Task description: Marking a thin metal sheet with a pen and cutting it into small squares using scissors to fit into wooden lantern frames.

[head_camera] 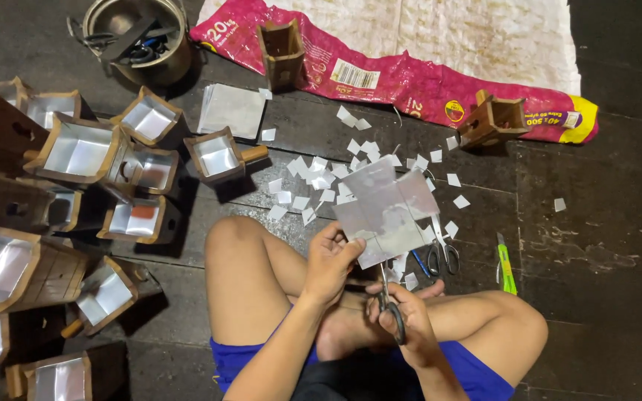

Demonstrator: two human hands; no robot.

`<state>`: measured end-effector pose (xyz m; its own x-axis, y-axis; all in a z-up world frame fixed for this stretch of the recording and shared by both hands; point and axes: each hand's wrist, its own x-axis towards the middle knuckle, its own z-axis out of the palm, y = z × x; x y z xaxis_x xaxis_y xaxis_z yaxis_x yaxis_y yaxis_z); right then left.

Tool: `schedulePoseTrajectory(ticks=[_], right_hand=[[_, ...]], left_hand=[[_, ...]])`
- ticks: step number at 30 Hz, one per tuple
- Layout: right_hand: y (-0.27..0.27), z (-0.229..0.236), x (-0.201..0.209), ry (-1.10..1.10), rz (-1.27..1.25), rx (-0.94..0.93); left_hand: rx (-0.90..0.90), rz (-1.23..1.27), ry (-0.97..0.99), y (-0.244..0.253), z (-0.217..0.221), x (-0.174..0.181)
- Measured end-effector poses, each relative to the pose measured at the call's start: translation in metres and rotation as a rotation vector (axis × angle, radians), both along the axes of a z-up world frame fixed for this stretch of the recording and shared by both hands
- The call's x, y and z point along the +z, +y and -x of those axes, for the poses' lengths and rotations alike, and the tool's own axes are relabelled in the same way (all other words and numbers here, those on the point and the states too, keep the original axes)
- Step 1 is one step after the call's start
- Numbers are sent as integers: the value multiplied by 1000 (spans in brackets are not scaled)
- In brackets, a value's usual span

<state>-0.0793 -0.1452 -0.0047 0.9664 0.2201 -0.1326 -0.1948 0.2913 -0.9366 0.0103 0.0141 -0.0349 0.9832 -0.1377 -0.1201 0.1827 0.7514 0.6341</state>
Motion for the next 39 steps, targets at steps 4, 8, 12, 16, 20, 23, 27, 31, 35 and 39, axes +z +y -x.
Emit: schedulePoseTrajectory(ticks=[4,8,12,16,20,23,27,31,35,39], right_hand=[[0,-2,0,12,-12,-1],[0,-1,0,-12,-11,-24],[-2,-3,-3,-18,-8,-40],[-2,-3,-7,-15,-43,-55],[-1,-4,-4,-20,-24,-49],[0,-5,-3,-23,-13,-47],[1,-6,-2,-14,4,-55],[1,-5,-3,-5,25,-69],[1,-4,-2,7,43,-75],[-4,-2,-13,36,15,-75]], left_hand=[[-27,-54,-57,-2,0,6],[-77,-135,-63,-4,3,9],[-60,-186,-149,-6,4,7],[-121,-101,-105,-8,5,6],[-118,-120,-129,-7,4,9],[-112,-145,-143,-5,4,9],[-108,-147,-147,-6,5,7],[-119,-130,-133,-8,6,5],[-106,-140,-135,-9,5,5],[-97,-180,-124,-6,6,15]])
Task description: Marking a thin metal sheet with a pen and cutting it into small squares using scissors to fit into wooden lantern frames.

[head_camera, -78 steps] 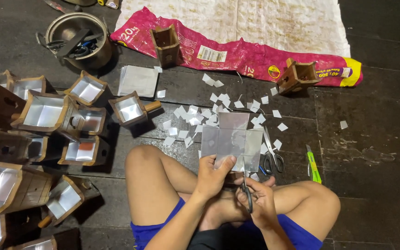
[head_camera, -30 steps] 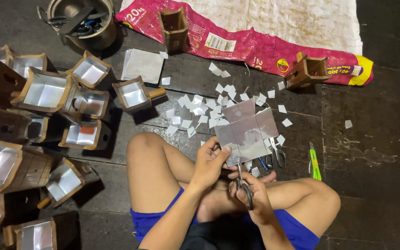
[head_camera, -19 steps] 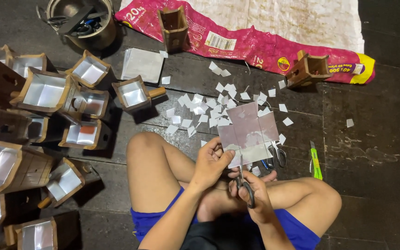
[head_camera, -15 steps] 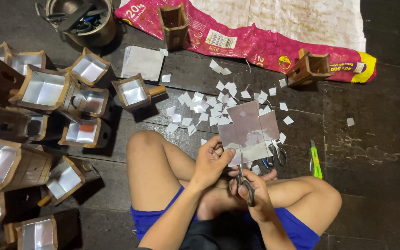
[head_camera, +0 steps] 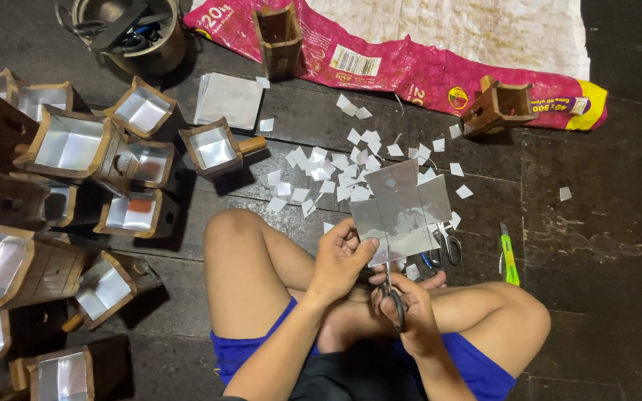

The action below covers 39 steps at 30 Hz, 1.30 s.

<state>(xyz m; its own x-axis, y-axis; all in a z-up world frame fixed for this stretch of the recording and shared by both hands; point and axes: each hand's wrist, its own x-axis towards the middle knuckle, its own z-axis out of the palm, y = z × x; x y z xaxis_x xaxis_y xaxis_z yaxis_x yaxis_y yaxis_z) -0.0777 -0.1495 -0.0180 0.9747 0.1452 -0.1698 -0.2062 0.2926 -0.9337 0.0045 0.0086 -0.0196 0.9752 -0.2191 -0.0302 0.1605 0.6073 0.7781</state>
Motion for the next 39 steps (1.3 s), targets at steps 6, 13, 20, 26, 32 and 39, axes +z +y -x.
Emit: schedulePoseTrajectory(ticks=[6,13,20,26,32,39], right_hand=[[-5,3,-3,5,55,-8],[-5,5,3,33,72,-9],[-10,5,-5,31,64,-36],[-11,1,-2,-1,51,-24],[-13,-2,0,-29,44,-20],[-13,-4,-2,-61,27,-18]], left_hand=[[1,11,-27,-1,-2,-4],[-8,51,-45,0,-1,-1],[19,48,-80,-2,-3,-5],[0,81,-67,-4,-2,-7],[13,54,-80,-6,0,-4],[33,-6,-93,-6,0,-5]])
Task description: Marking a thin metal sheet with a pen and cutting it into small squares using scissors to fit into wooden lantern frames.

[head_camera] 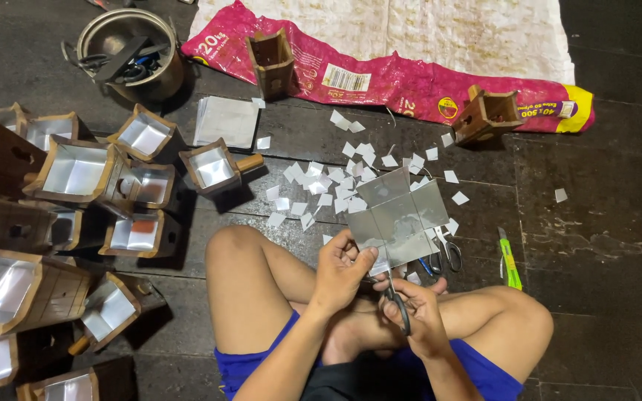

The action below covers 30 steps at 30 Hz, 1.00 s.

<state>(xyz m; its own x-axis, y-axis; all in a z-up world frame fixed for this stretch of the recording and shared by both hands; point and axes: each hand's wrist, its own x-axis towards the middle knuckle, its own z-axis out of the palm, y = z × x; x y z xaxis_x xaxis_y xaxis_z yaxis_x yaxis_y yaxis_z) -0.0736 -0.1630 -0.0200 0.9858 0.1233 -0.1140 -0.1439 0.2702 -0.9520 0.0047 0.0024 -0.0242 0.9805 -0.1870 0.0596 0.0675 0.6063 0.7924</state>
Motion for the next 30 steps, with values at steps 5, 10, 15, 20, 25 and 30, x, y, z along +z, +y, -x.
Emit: schedulePoseTrajectory(ticks=[5,10,15,20,25,30], right_hand=[[0,-1,4,-12,4,5],[-1,-1,1,23,-2,-2],[-4,1,-3,63,30,-35],[-6,3,-4,92,31,-48],[-3,4,2,57,101,-68],[-1,3,3,48,173,-87]], left_hand=[[-32,51,14,0,0,2],[-25,35,-2,1,-1,3],[-22,25,-5,0,-1,1],[-26,32,1,0,-1,0],[-8,2,9,0,0,0],[35,-90,69,0,2,3]])
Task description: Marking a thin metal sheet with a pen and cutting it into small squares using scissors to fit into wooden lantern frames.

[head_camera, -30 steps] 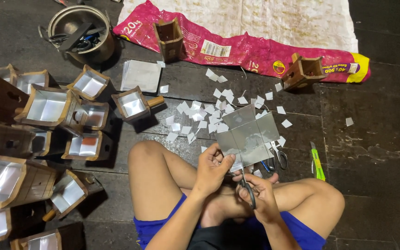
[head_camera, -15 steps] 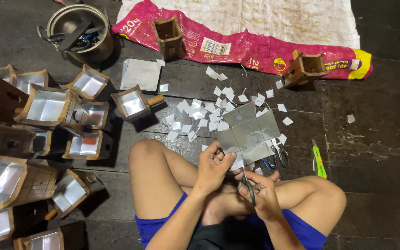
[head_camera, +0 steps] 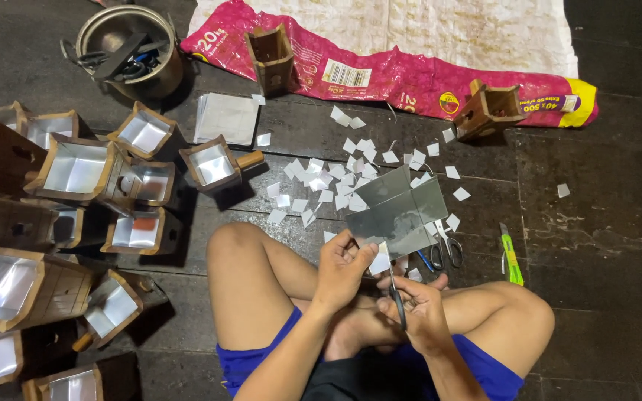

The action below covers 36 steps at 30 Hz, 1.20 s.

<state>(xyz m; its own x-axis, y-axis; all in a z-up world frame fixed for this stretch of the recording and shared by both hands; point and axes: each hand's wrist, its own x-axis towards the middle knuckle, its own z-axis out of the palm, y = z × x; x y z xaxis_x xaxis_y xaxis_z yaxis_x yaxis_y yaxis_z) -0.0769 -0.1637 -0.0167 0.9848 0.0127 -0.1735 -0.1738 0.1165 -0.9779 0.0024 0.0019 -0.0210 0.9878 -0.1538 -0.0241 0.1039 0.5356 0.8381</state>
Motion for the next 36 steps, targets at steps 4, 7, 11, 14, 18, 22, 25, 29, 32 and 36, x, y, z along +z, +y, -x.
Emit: schedulePoseTrajectory(ticks=[4,7,11,14,18,22,25,29,32,36], right_hand=[[2,-3,3,81,-98,61],[8,-3,12,-126,-214,187],[14,-8,7,-234,43,-150],[27,-16,19,-287,256,-365],[40,-27,37,-380,537,-495],[27,-30,38,-811,896,-451],[11,-35,46,-1073,1167,-264],[-4,-31,42,-1120,1201,-102],[-10,-24,39,-1099,1095,-80],[-16,-11,41,-1158,1112,166]], left_hand=[[66,-42,3,-3,-3,-13],[125,-45,49,-2,-3,-11],[123,25,152,-9,1,-1],[127,-125,125,-18,8,-11],[149,-216,-35,-20,7,-20],[163,-439,-270,1,6,26],[-20,-765,-323,12,1,28],[-185,-950,-313,16,-5,14],[-182,-966,-313,15,-11,4],[-304,-793,6,18,-20,-23]])
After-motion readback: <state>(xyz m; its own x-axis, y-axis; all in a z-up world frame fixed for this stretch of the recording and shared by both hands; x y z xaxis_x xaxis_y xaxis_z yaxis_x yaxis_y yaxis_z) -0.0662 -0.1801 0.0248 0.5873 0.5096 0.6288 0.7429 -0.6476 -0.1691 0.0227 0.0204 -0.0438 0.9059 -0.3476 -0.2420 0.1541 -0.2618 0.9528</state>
